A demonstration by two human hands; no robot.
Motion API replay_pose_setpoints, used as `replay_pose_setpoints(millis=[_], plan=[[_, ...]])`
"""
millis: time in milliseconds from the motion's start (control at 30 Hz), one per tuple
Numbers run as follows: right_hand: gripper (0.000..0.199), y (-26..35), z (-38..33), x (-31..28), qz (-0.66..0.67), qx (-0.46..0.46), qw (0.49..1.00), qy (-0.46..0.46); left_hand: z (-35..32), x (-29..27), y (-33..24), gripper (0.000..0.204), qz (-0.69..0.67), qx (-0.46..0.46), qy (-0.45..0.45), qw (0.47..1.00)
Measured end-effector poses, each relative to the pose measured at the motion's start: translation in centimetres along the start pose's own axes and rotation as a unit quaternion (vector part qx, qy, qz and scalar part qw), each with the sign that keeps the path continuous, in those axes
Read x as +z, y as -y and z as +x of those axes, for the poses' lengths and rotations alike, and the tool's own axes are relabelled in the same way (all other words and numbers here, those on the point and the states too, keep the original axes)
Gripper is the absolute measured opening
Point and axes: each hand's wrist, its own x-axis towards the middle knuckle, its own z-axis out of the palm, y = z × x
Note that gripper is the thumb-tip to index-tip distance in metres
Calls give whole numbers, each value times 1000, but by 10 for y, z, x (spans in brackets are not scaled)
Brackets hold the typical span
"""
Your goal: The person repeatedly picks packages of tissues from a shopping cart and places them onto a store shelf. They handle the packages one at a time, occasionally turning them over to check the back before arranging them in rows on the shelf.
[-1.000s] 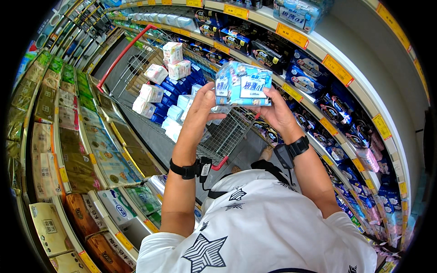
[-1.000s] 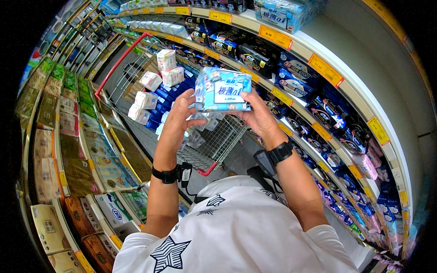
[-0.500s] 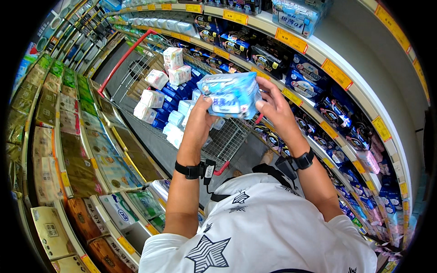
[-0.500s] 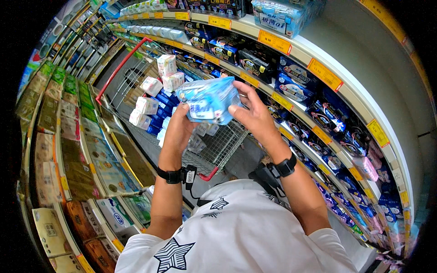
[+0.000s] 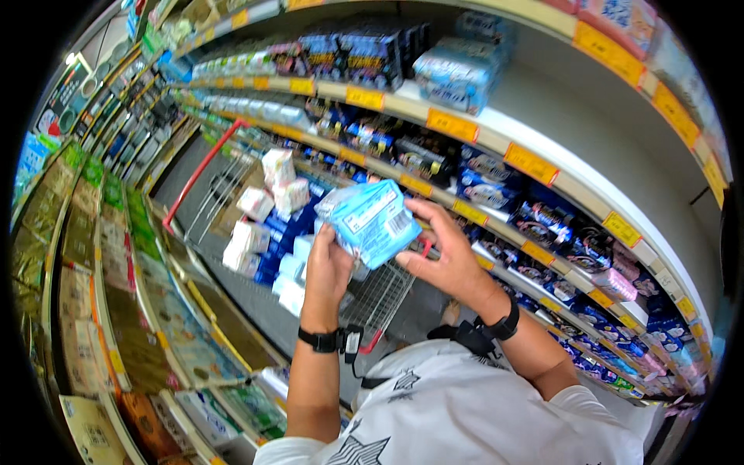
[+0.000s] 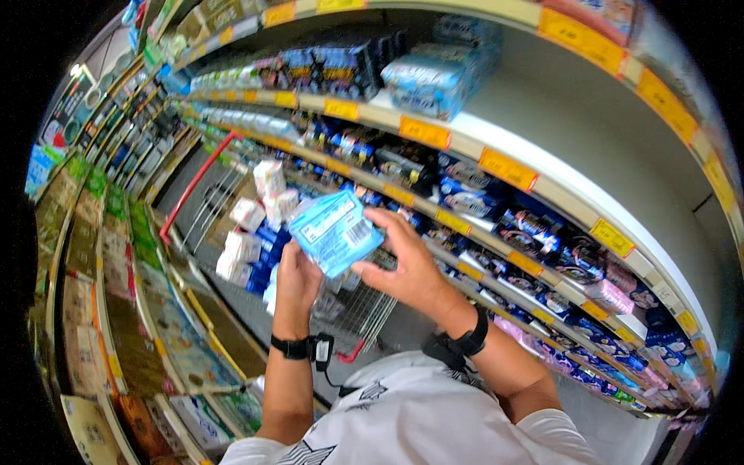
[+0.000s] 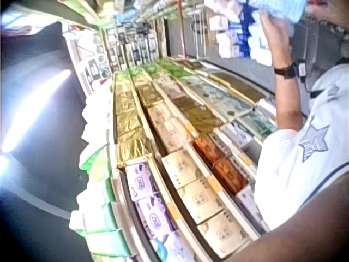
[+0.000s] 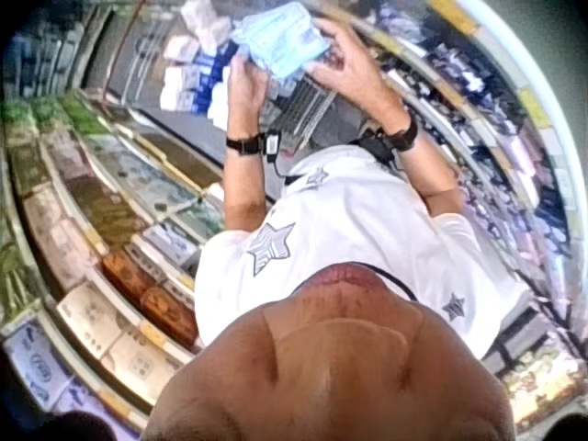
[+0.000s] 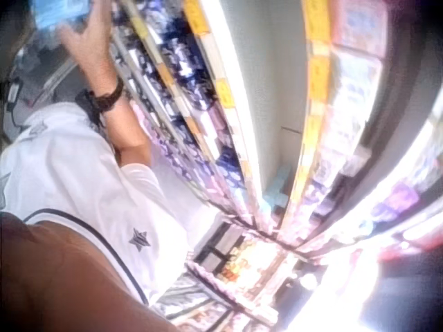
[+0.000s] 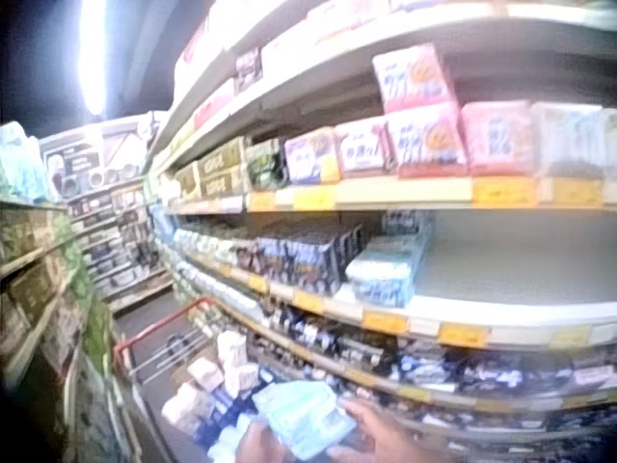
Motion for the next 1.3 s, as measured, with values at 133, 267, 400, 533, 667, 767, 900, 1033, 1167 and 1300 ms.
replay_pose_setpoints(millis=[133, 267, 400, 533, 667, 767, 900, 1033, 1167, 1300], plan=[[84, 21, 15, -23, -45, -44, 998, -17, 16, 43, -24, 48, 58, 64, 66, 994], [90, 40, 46, -59, -146, -123, 978, -79, 52, 89, -49, 53, 122, 117, 137, 976], [91, 49, 80, -100, -176, -158, 963, -130, 93, 147, -60, 42, 149, 173, 167, 959], [86, 48, 113, -136, -206, -152, 957, -139, 146, 167, -68, 31, 269, 216, 189, 920], [86, 34, 140, -169, -234, -135, 952, -147, 190, 185, -67, 33, 338, 195, 232, 891], [83, 34, 155, -184, -200, -88, 966, -135, 218, 198, -64, 31, 348, 176, 230, 892], [82, 18, 181, -203, -244, -105, 948, -175, 245, 215, -65, 29, 386, 146, 213, 885], [73, 3, 209, -232, -287, -55, 935, -202, 274, 243, -56, 33, 383, 151, 209, 887], [66, -4, 229, -241, -332, -26, 923, -195, 332, 239, -46, 41, 464, 205, 233, 829], [62, -23, 235, -245, -354, -18, 913, -202, 365, 235, -27, 49, 523, 251, 232, 781]])
